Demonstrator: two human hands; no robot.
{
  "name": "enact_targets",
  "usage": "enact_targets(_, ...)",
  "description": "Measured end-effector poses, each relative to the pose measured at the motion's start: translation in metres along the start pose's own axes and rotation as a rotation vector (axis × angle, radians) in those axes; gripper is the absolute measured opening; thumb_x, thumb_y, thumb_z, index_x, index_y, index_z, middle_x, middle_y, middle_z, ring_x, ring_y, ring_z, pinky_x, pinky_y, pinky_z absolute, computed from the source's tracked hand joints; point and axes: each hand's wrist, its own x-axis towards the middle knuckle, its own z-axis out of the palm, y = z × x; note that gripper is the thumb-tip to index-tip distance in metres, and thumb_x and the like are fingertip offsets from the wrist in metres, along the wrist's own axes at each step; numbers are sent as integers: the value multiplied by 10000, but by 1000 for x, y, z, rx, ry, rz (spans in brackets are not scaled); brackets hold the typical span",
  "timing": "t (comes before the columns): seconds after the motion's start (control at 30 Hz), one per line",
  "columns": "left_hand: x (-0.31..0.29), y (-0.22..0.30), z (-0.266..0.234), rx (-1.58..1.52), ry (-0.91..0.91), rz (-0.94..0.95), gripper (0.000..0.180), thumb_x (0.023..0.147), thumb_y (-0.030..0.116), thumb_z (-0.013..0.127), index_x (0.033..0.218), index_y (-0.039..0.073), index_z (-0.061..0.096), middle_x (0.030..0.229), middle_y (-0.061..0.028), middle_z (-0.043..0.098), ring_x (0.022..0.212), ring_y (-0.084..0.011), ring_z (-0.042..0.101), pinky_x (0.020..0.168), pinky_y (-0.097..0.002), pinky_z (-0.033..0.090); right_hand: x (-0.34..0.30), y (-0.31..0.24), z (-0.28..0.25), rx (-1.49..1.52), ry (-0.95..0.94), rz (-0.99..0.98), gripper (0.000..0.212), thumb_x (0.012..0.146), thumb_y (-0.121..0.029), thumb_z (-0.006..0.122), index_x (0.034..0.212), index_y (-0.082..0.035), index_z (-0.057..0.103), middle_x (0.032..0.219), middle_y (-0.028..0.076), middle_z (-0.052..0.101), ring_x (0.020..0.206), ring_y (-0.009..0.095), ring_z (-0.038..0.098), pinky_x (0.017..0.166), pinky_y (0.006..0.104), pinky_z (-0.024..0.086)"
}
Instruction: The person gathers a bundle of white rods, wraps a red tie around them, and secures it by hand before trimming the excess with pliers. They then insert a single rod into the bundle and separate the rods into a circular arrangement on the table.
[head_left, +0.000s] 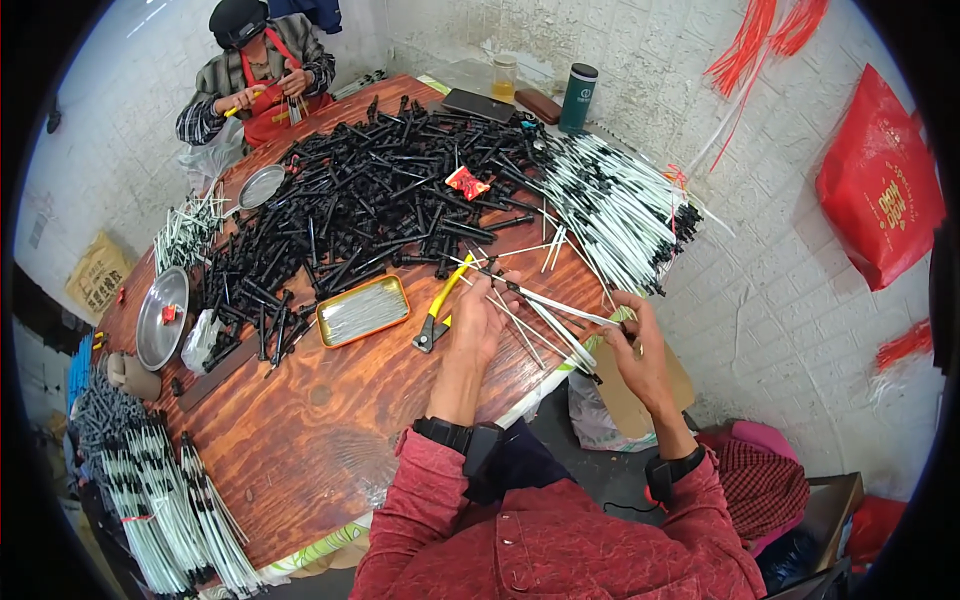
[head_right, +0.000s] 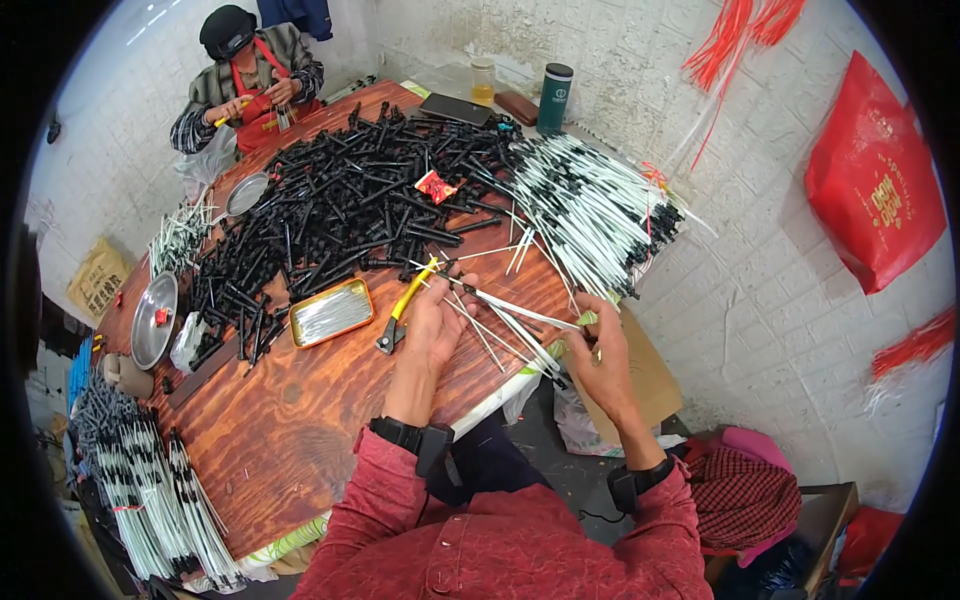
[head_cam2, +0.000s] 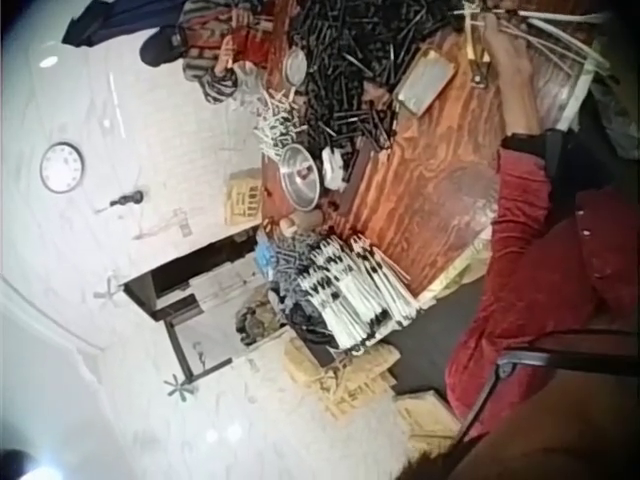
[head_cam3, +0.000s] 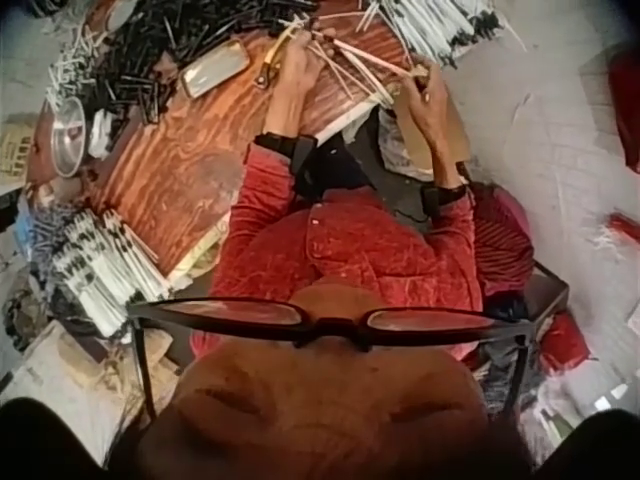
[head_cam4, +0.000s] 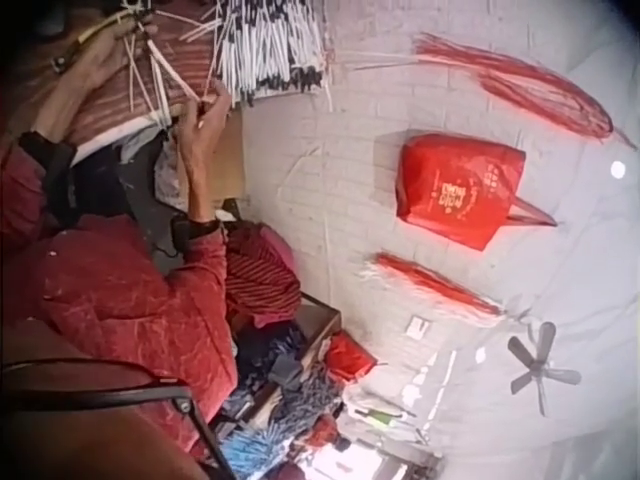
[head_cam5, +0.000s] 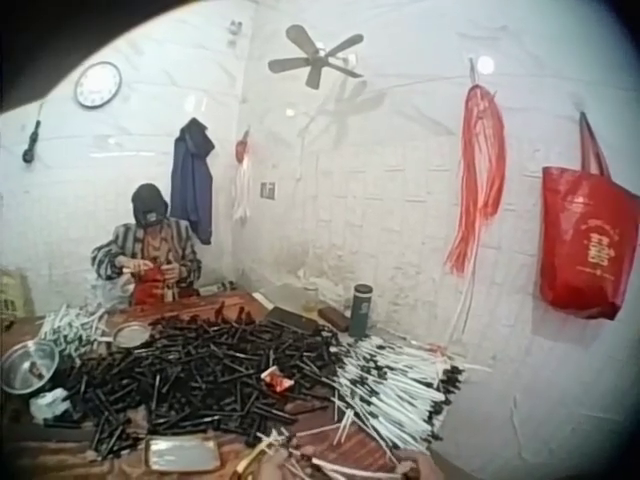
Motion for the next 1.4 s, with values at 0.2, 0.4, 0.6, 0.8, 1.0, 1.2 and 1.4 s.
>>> enact_targets(0.2, 1, -2, 2, -51, -93, 71, 217, 1087, 205, 455, 1211, 85, 587, 913, -59, 663, 900, -208, 639, 801, -362, 539, 1, -6, -13, 260, -247, 361, 396, 1008, -139, 617, 1369, 10, 549, 958, 47, 628, 701, 90, 542, 632, 242, 451)
enact_targets(0.4, 11, -3, -14, -277, -540, 34, 194, 1077, 190, 472, 1175, 63, 581, 785, -32, 562, 835, -229, 601, 812, -378, 528, 0, -11, -16, 631, -788, 594, 487, 1070, -389, 565, 1367, -4, 587, 666, -57, 425, 596, 37, 379, 534, 211, 318)
enact_targets(0.6, 9, -6, -5, -311, -446, 47, 179, 1075, 185, 483, 1168, 67, 581, 947, -88, 660, 892, -237, 635, 821, -380, 540, -7, 6, 0, 911, -644, 766, 556, 1097, -469, 454, 1308, 14, 631, 645, -80, 260, 544, 46, 246, 497, 230, 236)
enact_targets(0.8, 7, 0, -10, -242, -293, 61, 187, 1084, 185, 471, 1183, 74, 583, 1172, -173, 709, 985, -262, 672, 809, -381, 566, -13, 0, -1, 833, -181, 451, 461, 1089, -419, 493, 1206, -13, 679, 628, -95, 301, 535, 52, 278, 499, 228, 256)
enact_targets(1.0, 5, 1, -4, -247, -198, 93, 219, 1101, 210, 453, 1198, 61, 581, 1275, -221, 678, 1113, -285, 681, 897, -404, 601, -15, -12, 17, -123, -13, -11, 169, 982, -219, 677, 1005, -52, 680, 609, 43, 569, 500, 195, 541, 497, 310, 403)
enact_targets(1.2, 10, -2, -7, -184, -220, 130, 253, 1111, 246, 442, 1217, 60, 576, 1333, -228, 647, 1158, -281, 673, 975, -422, 595, -22, -8, 26, -430, -33, -152, 108, 931, -136, 730, 967, -60, 661, 687, 143, 647, 584, 319, 664, 519, 398, 468)
enact_targets(1.4, 7, 4, 0, -251, -135, 82, 270, 1102, 303, 495, 1247, 90, 576, 1139, -130, 691, 1026, -231, 682, 895, -389, 598, -16, -5, 25, -437, -2, -217, 124, 936, -123, 723, 918, -50, 624, 672, 143, 642, 588, 328, 667, 519, 399, 471)
